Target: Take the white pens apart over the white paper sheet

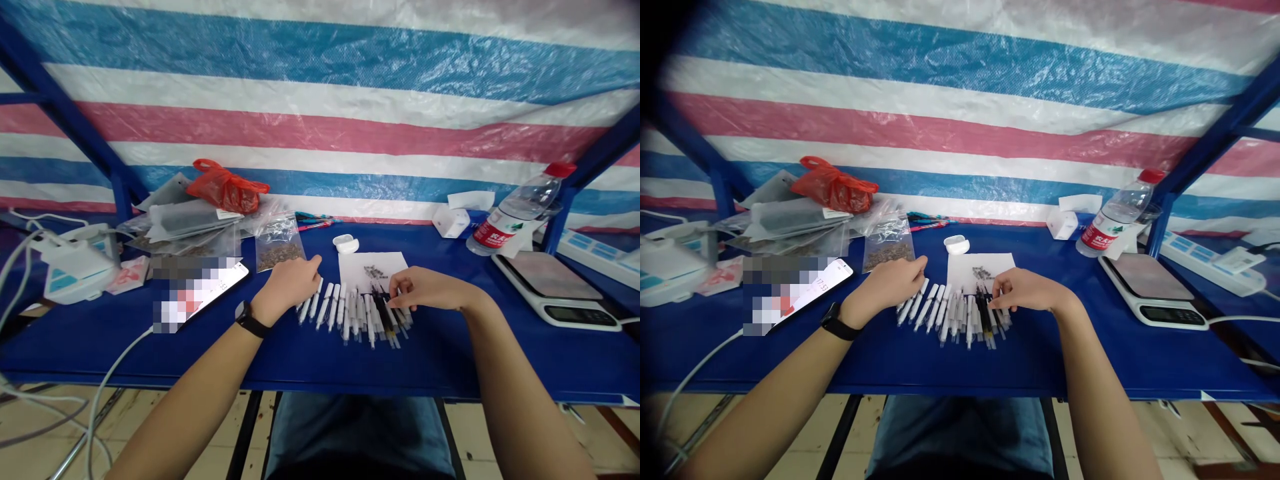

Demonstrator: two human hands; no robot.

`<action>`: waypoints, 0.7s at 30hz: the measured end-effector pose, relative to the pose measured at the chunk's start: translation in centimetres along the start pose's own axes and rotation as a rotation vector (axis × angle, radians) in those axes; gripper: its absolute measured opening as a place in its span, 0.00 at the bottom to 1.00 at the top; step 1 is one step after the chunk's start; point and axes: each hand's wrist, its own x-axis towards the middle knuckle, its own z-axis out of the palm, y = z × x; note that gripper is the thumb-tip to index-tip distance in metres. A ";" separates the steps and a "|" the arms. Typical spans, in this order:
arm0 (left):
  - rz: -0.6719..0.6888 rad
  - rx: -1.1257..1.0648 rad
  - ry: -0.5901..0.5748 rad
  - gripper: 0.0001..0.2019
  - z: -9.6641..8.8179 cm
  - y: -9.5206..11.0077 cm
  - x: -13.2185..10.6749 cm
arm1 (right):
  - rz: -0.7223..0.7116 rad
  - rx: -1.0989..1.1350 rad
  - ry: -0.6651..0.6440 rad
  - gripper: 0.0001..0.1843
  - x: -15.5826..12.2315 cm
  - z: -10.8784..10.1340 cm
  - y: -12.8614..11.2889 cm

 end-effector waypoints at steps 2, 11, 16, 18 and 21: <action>-0.007 0.008 -0.018 0.14 -0.3 0.1 -0.1 | -0.004 -0.007 -0.008 0.19 -0.1 0.0 0.0; 0.001 0.010 0.019 0.19 -0.3 0.1 -0.4 | -0.017 0.040 -0.023 0.20 -0.1 0.4 -0.5; -0.037 -0.044 0.172 0.16 -0.7 1.1 -0.5 | -0.043 0.025 -0.022 0.20 -0.2 0.3 -0.5; 0.037 -0.220 0.317 0.14 -0.6 3.1 -2.5 | -0.046 0.033 0.010 0.21 -0.2 0.2 -0.4; 0.594 -0.765 0.187 0.13 1.3 7.8 -8.1 | -0.011 -0.010 0.064 0.24 -0.1 0.1 -0.2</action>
